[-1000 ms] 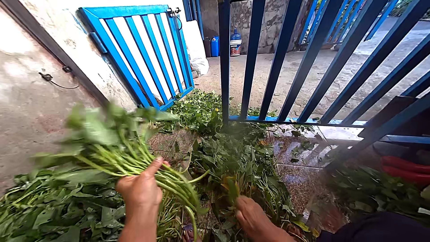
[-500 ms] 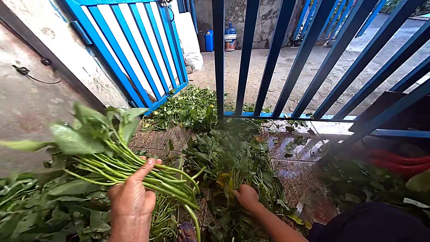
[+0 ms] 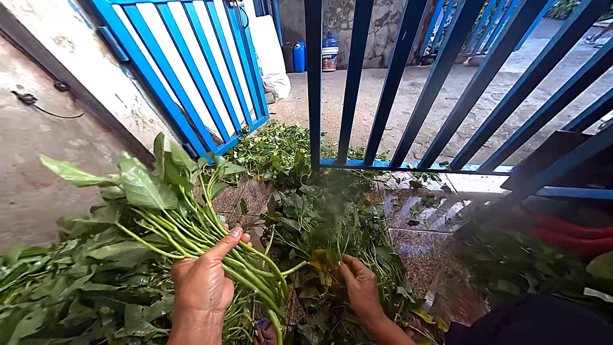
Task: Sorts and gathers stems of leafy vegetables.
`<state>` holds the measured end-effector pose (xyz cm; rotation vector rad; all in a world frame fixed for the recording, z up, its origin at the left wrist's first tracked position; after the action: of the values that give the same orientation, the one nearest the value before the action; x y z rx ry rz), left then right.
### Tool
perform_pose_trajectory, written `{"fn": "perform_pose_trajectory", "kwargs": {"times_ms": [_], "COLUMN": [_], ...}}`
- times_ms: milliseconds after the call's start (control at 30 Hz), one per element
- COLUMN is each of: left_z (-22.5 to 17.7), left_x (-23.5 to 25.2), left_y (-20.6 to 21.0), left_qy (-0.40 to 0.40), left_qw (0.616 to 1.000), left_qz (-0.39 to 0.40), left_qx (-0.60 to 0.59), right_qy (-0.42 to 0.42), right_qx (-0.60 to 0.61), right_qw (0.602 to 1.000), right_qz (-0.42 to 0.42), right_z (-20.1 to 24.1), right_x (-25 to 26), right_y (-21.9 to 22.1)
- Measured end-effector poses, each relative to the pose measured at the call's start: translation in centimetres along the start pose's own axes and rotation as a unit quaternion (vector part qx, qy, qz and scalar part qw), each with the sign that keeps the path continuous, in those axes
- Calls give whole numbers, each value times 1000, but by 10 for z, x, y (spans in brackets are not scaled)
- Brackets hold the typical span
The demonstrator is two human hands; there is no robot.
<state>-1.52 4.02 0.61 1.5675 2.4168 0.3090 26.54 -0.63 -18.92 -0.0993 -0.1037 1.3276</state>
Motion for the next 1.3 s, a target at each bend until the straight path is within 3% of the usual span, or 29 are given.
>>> {"fn": "perform_pose_trajectory", "kwargs": {"times_ms": [267,400,633,767,967,1167,1300], "left_z": [24,39,54,55,52,47,41], "left_x": [-10,-20,-33,-34,-38,-50,-56], "left_y": [22,33,49,50,52,55,52], "left_qy": [-24,-29,-87,-104,-93,-49,-27], "left_qw": [996,991,979,976,973,960,966], "left_qz": [66,97,182,190,209,276,257], "left_qx": [58,91,42,3,-1,-11,-2], "right_qy": [-209,-266,-282,-287,-293,-298,-277], "right_qx": [4,-7,11,19,16,-14,-143], "right_qw": [978,964,958,956,954,952,939], "right_qz": [-6,19,45,47,61,77,144], "right_z": [56,77,105,110,113,118,141], "right_x": [-18,-24,-27,-28,-29,-29,-29], "right_y": [8,24,37,36,37,33,16]}}
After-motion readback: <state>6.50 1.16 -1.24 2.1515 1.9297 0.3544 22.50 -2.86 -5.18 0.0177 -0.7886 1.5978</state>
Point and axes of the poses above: each hand's wrist, its own x-axis towards the middle knuckle, its own y-axis out of the palm, z = x × y, the point moved 5 cm from there along x, towards the middle knuckle, and after that the axes turned 8 degrees about z, right-handed, at the moved point
